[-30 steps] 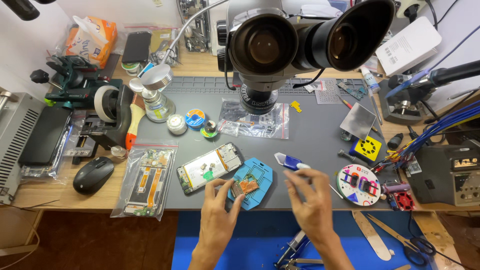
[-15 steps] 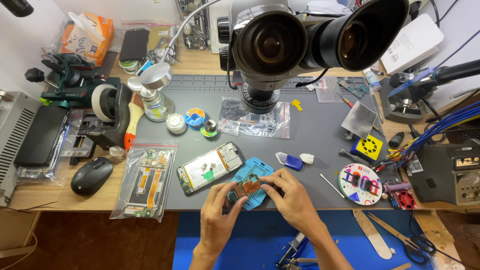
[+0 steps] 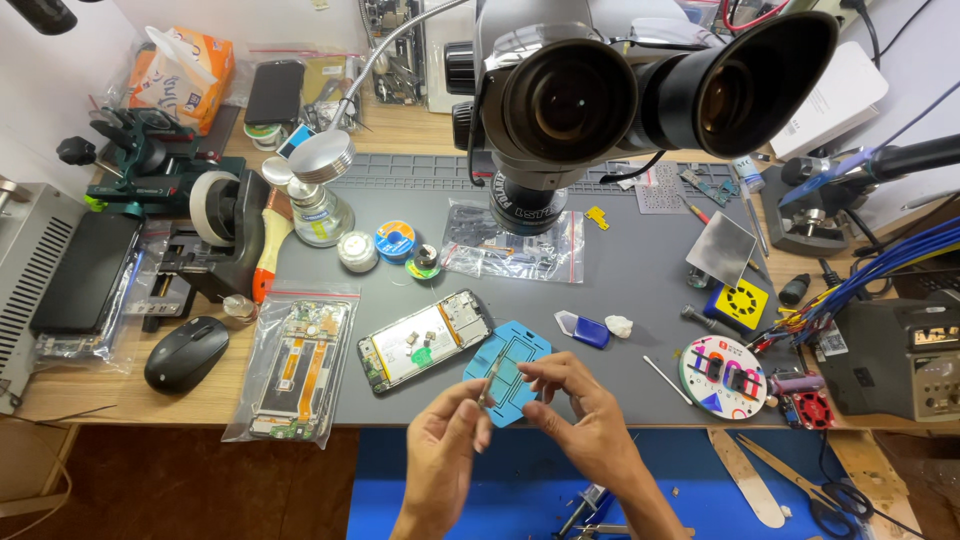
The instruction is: The person cleans a small circuit board using a white wipe, rubbing both sides of the board. The board is placed on a blue mat on a cluttered workbench with various tools and electronic components.
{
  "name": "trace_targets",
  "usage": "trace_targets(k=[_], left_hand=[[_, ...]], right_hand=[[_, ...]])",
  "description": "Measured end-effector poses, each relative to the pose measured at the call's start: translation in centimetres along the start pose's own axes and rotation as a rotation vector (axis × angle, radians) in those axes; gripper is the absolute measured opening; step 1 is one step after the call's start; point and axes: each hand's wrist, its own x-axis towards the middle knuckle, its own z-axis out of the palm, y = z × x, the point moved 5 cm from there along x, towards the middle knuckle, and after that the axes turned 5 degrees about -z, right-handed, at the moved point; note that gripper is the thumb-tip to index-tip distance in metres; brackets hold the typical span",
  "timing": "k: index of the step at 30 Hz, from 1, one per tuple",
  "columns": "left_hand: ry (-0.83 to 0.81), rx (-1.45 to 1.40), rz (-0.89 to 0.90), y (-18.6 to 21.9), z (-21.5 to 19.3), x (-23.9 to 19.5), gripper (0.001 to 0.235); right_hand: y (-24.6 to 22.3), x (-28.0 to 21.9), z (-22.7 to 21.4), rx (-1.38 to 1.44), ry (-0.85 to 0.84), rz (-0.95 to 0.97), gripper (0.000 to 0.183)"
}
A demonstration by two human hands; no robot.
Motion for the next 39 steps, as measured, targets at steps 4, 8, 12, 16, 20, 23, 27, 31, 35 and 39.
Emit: trace_targets(k=[4,8,12,16,20,23,27,31,35,39], left_hand=[[-0.005,-0.283,-0.288,-1.3,1.9,-0.6,0.05],[0.083,-0.393,-0.45,-2.1,2.2,-0.8,0.052],[0.006,-0.354,-0.427,-1.3,3.1,-0.8,0.056],[-0.073,-0.31,-0.365,-1.5,3.1,-0.6,0.053],[-0.086,-0.318,-0.397,-2.2,2.7,-0.7,0.045],[-0.107,-0.273,-0.375,-1.4,3.2,-0.7,0.044],[-0.196,-0.157,-0.299,-0.6,3.8,-0.6,0.046],[-0.175,-0.16,-0.226,-0.8,3.3,-0.4,0.049],[0.024,-0.054,-0.096,-0.1,1.9,-0.1,0.029],[0.151,-0.058,-0.132,0.4,1.2,0.1,0.031]], right_hand=[[-2.0,-0.1,0.8,-0.15,0.037,-0.015,0.046],[-1.9,-0.5,1.6,-0.299,0.042,-0.044,0.055],[-1.7,-0.8,1.9,-0.411,0.08,-0.042,0.057],[-2.1,-0.6,1.9,-0.43,0.074,-0.023,0.056],[-2.4,-0.3,1.7,-0.361,0.075,0.058,0.047],[-2.5,-0.1,1.5,-0.301,0.058,0.1,0.045],[-2.6,0.0,1.2,-0.285,0.041,0.136,0.042],[-2.6,0.0,0.7,-0.317,0.054,0.053,0.043],[-2.8,-0.3,0.3,-0.499,0.054,-0.127,0.046],[-3.0,-0.5,0.1,-0.551,0.064,-0.208,0.045]])
